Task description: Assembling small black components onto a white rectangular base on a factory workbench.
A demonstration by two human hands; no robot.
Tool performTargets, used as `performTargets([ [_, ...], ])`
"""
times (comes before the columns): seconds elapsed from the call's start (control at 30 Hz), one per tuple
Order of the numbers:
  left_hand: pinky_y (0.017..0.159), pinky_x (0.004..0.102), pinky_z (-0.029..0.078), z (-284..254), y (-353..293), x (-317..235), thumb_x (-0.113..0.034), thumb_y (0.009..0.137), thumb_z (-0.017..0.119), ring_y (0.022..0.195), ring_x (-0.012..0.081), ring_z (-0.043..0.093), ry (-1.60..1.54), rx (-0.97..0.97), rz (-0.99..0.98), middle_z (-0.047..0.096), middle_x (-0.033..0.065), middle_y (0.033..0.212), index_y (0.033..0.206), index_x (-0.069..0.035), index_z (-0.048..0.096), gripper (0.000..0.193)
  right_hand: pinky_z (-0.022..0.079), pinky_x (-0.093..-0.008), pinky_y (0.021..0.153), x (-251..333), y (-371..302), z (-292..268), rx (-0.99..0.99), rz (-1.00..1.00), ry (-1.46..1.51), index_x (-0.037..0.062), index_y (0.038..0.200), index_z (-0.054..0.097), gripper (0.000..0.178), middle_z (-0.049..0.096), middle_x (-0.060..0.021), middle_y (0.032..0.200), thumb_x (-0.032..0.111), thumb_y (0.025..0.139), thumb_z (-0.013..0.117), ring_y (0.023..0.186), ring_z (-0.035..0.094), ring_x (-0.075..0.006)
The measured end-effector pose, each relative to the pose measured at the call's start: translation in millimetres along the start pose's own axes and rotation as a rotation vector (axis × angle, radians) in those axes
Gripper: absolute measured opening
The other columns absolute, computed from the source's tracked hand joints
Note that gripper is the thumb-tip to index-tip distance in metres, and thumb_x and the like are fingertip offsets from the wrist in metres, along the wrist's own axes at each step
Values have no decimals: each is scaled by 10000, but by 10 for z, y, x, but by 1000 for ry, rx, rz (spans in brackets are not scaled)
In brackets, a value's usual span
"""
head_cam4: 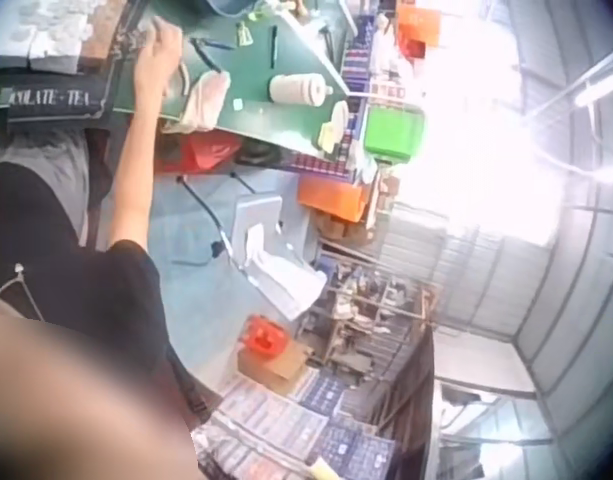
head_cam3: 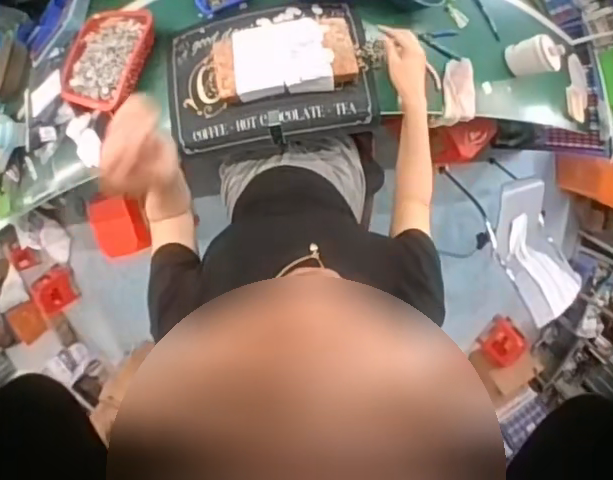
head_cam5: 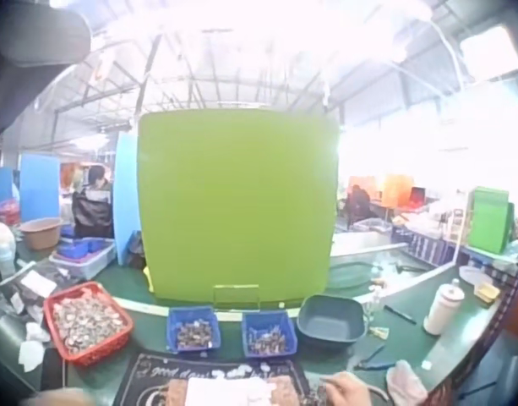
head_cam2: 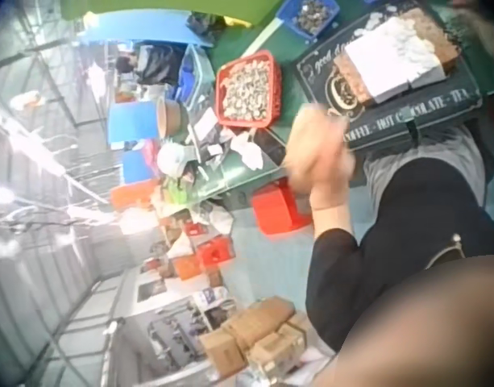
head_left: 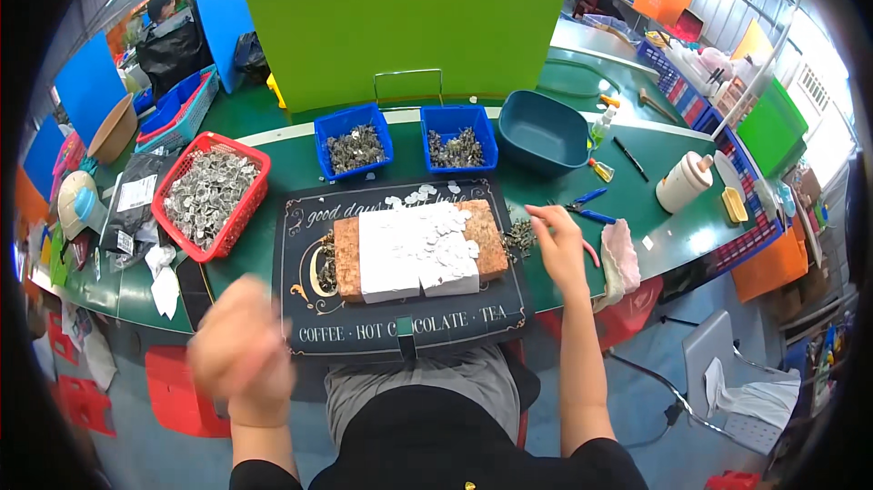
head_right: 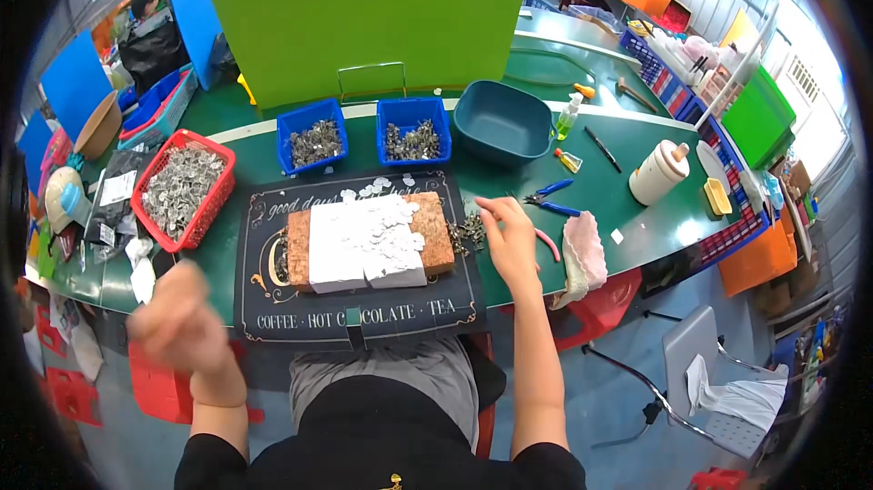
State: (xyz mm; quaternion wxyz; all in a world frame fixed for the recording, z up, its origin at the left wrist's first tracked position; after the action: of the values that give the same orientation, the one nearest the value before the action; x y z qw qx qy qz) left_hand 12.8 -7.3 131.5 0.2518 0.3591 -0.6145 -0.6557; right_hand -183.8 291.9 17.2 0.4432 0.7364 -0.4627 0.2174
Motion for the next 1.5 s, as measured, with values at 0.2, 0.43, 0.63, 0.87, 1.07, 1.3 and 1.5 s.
performTargets([
  [0.2,753,341,435,687,-407,709,7,810,610,851,263,540,77,778,-446,583,105,887,1028,-20,649,223,459,-377,809,-135,363,199,154,-86,-397,77,1011,709,225,607,-111,898,71,788,682,901,580,-300],
  [0.43,848,359,426,873,-735,983,-98,772,693,953,254,515,82,902,-380,585,65,982,990,-58,674,223,478,-335,671,-130,334,125,172,-102,-457,1,894,650,155,629,-103,837,75,770,706,748,623,-227],
  [0.63,837,354,430,891,-727,974,-74,737,713,946,246,519,88,863,-413,600,51,965,887,-50,655,162,483,-227,746,704,-74,228,166,200,478,-68,994,632,172,641,-74,949,-44,824,639,842,599,-113],
  [0.87,649,284,497,798,-778,867,37,792,654,776,190,624,-36,773,-527,662,91,867,867,13,584,105,465,-210,752,922,-322,581,144,364,844,-58,1057,639,244,631,-72,969,-85,815,652,871,591,-112],
  [1.07,676,222,498,577,-832,369,-6,913,575,771,136,647,-437,658,-1103,666,144,952,1029,29,503,141,461,-197,736,1108,-409,586,154,192,755,-60,1090,624,271,618,-75,956,-98,822,635,876,578,-98],
  [1.3,771,246,505,498,-983,30,-37,938,548,875,154,646,-584,398,-1337,668,153,1008,1142,36,470,230,485,-200,689,1241,-646,746,247,240,719,-72,1063,631,253,638,-105,954,-93,812,644,813,606,-110],
  [1.5,772,256,523,417,-1051,72,-6,909,581,875,170,676,-440,454,-1143,688,152,985,1075,49,529,183,432,-197,540,1350,-668,936,86,61,543,-12,968,708,187,685,-93,851,-41,786,675,673,587,-85],
])
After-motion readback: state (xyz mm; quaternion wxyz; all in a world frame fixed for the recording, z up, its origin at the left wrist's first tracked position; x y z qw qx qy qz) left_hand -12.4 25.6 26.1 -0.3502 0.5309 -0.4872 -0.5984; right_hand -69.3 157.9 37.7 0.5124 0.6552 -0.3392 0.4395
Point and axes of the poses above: each hand's wrist, its own y-axis towards the middle knuckle, its own z-axis out of the palm, x = y × z, the point moved 1 cm from there along y, towards the middle knuckle
